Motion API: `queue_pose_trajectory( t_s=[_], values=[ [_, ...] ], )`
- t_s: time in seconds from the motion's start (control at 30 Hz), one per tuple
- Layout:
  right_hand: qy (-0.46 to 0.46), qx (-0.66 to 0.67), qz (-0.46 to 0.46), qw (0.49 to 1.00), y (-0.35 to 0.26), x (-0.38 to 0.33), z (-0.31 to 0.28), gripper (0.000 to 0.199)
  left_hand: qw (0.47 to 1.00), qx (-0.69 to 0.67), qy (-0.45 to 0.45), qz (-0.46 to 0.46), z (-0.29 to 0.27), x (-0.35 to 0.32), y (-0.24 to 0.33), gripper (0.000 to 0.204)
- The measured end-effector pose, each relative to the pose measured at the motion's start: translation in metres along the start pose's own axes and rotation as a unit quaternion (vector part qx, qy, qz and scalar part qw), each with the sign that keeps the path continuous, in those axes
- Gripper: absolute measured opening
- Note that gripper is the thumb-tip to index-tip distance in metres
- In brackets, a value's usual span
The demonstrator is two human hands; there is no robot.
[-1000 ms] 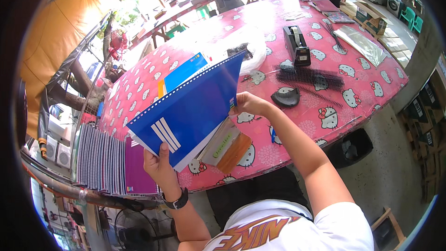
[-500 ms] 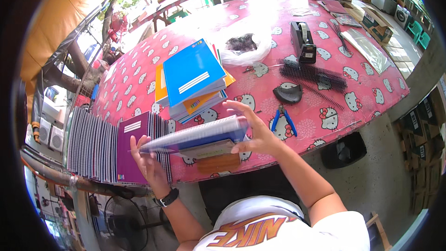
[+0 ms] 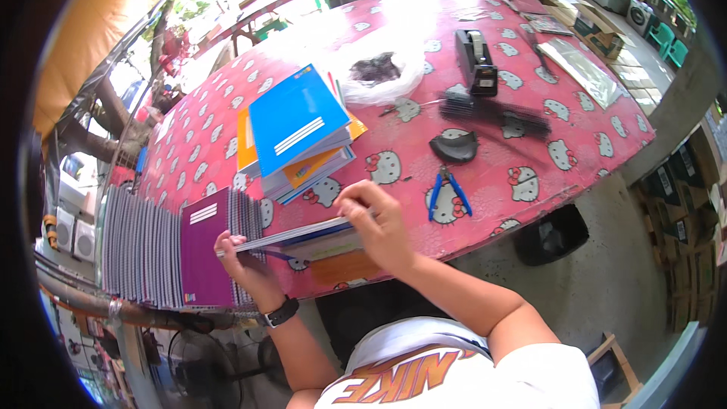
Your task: The person trims the spiral binding of notebooks using blue shears, then stacks them one at a time on a pile to the side.
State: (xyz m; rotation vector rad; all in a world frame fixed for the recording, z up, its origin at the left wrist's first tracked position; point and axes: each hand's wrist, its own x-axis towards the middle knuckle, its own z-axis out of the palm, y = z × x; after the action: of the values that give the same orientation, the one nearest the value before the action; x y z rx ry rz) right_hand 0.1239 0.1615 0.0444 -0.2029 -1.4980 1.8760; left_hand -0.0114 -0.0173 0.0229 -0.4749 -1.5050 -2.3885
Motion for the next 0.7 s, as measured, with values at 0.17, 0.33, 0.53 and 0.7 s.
queue_pose_trajectory(
  t_s=[0.17, 0.33, 0.53, 0.7],
  values=[
    [-0.071, -0.020, -0.047, 0.996, 0.007, 0.014, -0.021, 0.020, 1.000, 0.008, 0.016, -0.016, -0.001, 0.020, -0.004, 0.022],
    [0.172, -0.461, -0.145, 0.858, 0.033, 0.094, -0.195, 0.011, 0.998, 0.033, -0.004, -0.059, -0.002, 0.020, 0.004, 0.039],
    [-0.017, -0.692, -0.042, 0.721, 0.053, 0.089, -0.277, 0.012, 0.907, 0.353, -0.014, 0.230, 0.052, -0.036, 0.060, 0.067],
    [0.033, -0.722, -0.023, 0.691, 0.042, 0.100, -0.256, 0.017, 0.796, 0.490, -0.248, 0.255, 0.092, -0.082, 0.037, 0.081]
  ],
)
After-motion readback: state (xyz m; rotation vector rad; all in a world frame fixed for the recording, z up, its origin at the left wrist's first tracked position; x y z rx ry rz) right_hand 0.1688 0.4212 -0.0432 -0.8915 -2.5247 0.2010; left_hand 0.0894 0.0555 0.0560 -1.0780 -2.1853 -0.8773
